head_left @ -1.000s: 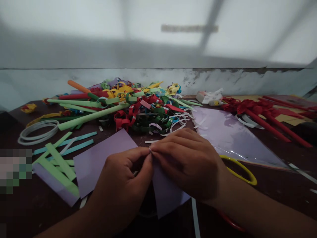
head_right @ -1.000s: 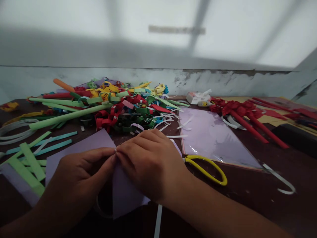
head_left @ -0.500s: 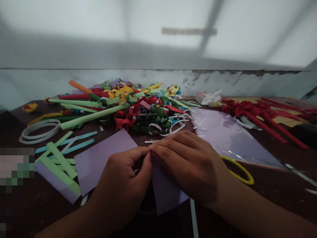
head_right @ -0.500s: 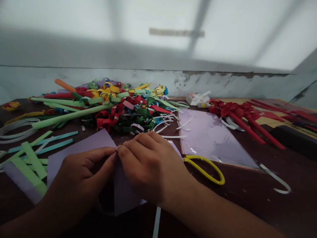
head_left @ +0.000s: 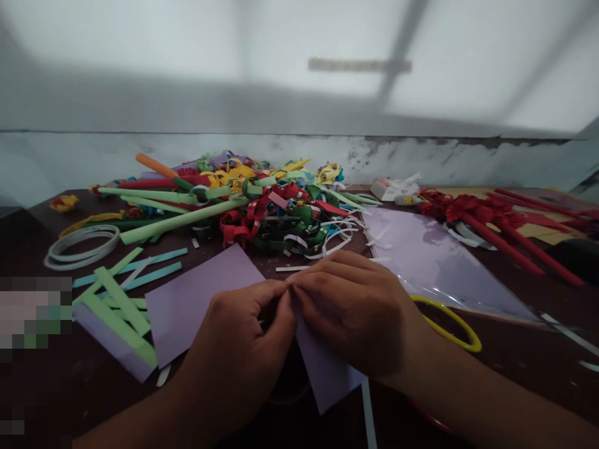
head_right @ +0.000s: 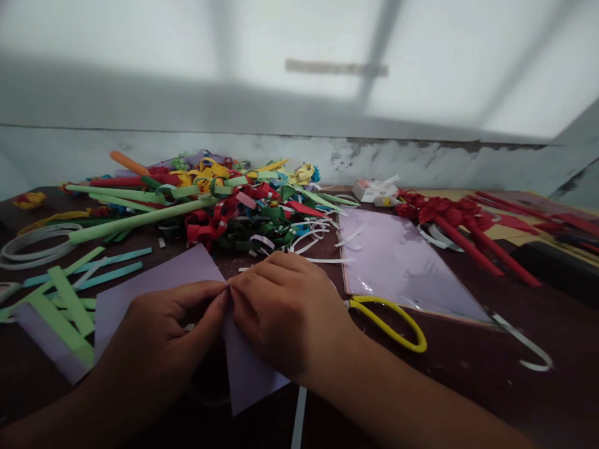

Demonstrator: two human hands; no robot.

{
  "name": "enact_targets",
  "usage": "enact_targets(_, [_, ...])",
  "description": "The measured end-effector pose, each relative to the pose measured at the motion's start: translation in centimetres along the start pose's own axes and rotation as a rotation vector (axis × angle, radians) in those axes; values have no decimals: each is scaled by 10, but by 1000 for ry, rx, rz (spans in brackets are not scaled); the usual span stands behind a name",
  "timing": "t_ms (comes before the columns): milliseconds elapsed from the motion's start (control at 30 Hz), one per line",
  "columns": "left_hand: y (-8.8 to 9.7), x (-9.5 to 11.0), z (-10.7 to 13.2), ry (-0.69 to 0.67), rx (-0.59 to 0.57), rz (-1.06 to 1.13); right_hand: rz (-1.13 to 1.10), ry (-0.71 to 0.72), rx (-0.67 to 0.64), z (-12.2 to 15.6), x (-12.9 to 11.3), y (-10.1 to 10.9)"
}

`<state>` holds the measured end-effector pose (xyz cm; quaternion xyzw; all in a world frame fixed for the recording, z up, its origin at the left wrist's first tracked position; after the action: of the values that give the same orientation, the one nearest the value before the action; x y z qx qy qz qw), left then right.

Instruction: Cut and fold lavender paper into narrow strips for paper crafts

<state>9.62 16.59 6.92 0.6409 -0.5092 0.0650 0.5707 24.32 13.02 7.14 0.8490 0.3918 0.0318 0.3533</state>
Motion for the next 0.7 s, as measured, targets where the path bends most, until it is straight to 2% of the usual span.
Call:
enact_targets(367, [-1,0,-1,38,-6,70,-101,-39,32,0,2,3])
enact_targets(533, [-1,-1,-3,102,-28,113,-187,-120,70,0,5,3])
enact_targets(700, [-2,-1,-3,69,-10,67,-49,-19,40,1,4,2])
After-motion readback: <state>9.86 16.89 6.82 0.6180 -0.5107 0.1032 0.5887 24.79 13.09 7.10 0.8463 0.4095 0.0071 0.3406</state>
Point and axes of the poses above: each hand's wrist, its own z-axis away from the middle knuckle, its own y-axis out of the back of the hand, x = y × z, the point moved 3 cm from there along -z, towards the middle knuckle, and after that the axes turned 7 degrees about -z, right-handed, at the moved point
